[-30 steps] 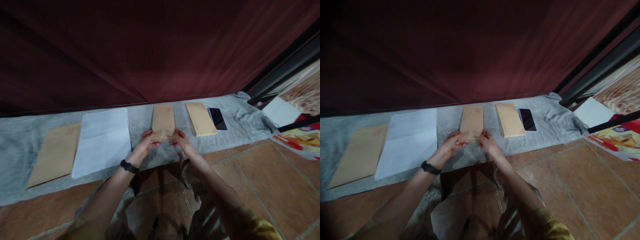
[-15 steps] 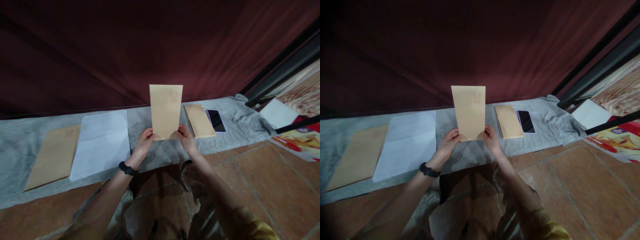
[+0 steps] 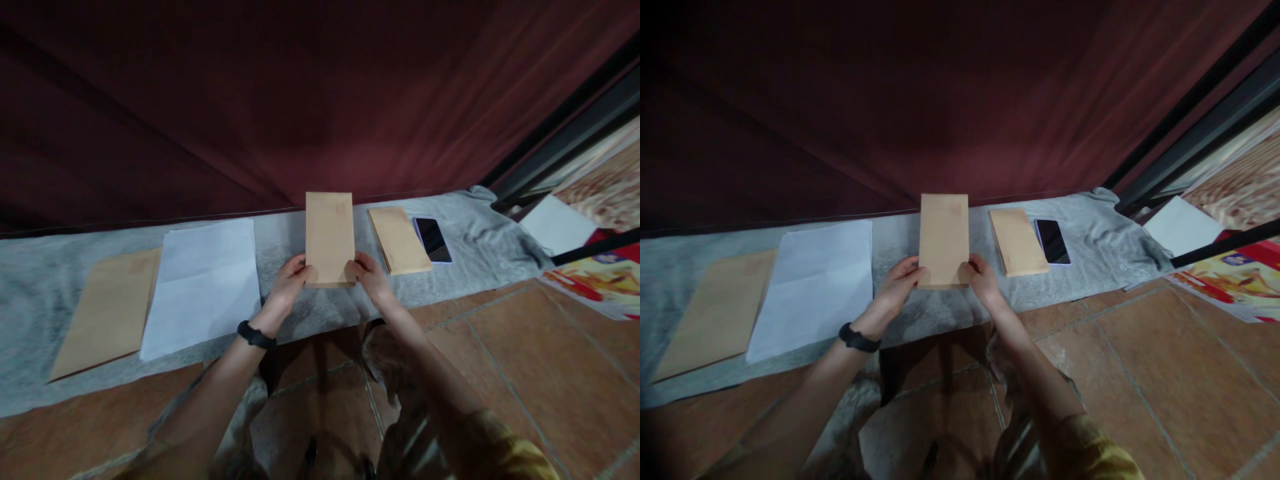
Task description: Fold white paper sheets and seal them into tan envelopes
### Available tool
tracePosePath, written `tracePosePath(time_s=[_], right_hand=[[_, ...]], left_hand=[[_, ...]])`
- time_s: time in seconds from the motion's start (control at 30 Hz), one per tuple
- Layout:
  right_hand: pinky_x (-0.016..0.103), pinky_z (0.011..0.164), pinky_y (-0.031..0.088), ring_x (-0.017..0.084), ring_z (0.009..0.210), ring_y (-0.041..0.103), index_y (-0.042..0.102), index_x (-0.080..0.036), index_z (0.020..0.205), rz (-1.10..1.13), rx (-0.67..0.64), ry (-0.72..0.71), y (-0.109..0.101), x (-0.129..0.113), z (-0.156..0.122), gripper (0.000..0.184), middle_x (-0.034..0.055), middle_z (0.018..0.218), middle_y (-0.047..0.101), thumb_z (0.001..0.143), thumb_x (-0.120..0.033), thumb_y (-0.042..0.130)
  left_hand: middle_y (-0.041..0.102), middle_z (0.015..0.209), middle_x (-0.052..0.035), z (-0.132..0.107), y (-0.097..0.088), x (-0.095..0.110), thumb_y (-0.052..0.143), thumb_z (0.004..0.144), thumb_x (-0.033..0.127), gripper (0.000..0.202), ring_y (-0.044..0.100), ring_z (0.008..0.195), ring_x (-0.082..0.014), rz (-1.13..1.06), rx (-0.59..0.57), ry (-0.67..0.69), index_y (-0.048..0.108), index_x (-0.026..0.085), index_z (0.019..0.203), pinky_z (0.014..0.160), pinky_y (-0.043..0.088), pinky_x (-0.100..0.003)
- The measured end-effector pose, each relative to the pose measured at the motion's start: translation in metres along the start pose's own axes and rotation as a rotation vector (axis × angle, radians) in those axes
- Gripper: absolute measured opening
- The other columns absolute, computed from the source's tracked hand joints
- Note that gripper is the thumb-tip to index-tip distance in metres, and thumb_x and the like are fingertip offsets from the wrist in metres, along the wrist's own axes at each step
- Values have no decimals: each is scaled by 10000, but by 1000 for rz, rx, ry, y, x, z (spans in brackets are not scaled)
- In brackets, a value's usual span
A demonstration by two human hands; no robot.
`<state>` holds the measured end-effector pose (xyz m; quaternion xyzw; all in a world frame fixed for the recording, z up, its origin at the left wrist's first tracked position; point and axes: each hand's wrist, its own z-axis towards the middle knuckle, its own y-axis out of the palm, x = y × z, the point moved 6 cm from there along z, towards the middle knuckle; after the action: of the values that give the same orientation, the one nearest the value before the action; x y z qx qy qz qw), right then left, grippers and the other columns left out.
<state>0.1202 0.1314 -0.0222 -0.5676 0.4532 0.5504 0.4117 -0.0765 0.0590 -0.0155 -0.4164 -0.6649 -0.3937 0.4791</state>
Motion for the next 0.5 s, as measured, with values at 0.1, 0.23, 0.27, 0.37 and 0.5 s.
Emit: tracePosePath(time_s=[0.1, 0.23, 0.27, 0.37, 0.5], right_hand=[[322, 772, 515, 198, 811, 646, 641, -240, 904, 53, -10, -23, -1, -10, -3, 236, 4, 832, 704, 748, -413, 682], [341, 841, 525, 209, 873, 668, 638, -259, 948, 68, -36, -63, 8, -19, -8, 233, 7, 925, 722, 785, -424, 658], [341, 838, 526, 210, 871, 668, 634, -261, 939, 61, -22, -52, 10, -19, -9, 232, 6, 925, 719, 783, -433, 650], [334, 839, 524, 211, 887, 660, 626, -264, 936, 47, 33, -31, 17, -18, -11, 259, 7, 922, 710, 768, -461, 624], [332, 880, 508, 207, 929, 641, 627, -266, 980, 51, 80, -51, 22, -19, -13, 294, 10, 954, 703, 774, -474, 597]], left_hand=[[759, 865, -24, -2, -1, 4, 708, 730, 258, 339, 684, 789, -182, -33, 16, 12, 703, 202, 1063, 722, 505, -269], [759, 1043, -56, -7, 7, 10, 659, 815, 307, 301, 691, 954, -214, 16, -27, 117, 676, 197, 1094, 886, 526, -331], [750, 1105, -64, -8, 9, 10, 645, 830, 306, 295, 683, 1020, -222, 33, -18, 139, 668, 198, 1104, 937, 516, -346], [696, 1289, -71, -10, 14, 11, 612, 864, 290, 359, 625, 1208, -232, 43, 15, 210, 622, 216, 1215, 1058, 471, -373], [605, 1445, -58, -9, 19, 13, 577, 903, 286, 511, 552, 1335, -221, 23, 13, 265, 502, 263, 1408, 1160, 398, -406]])
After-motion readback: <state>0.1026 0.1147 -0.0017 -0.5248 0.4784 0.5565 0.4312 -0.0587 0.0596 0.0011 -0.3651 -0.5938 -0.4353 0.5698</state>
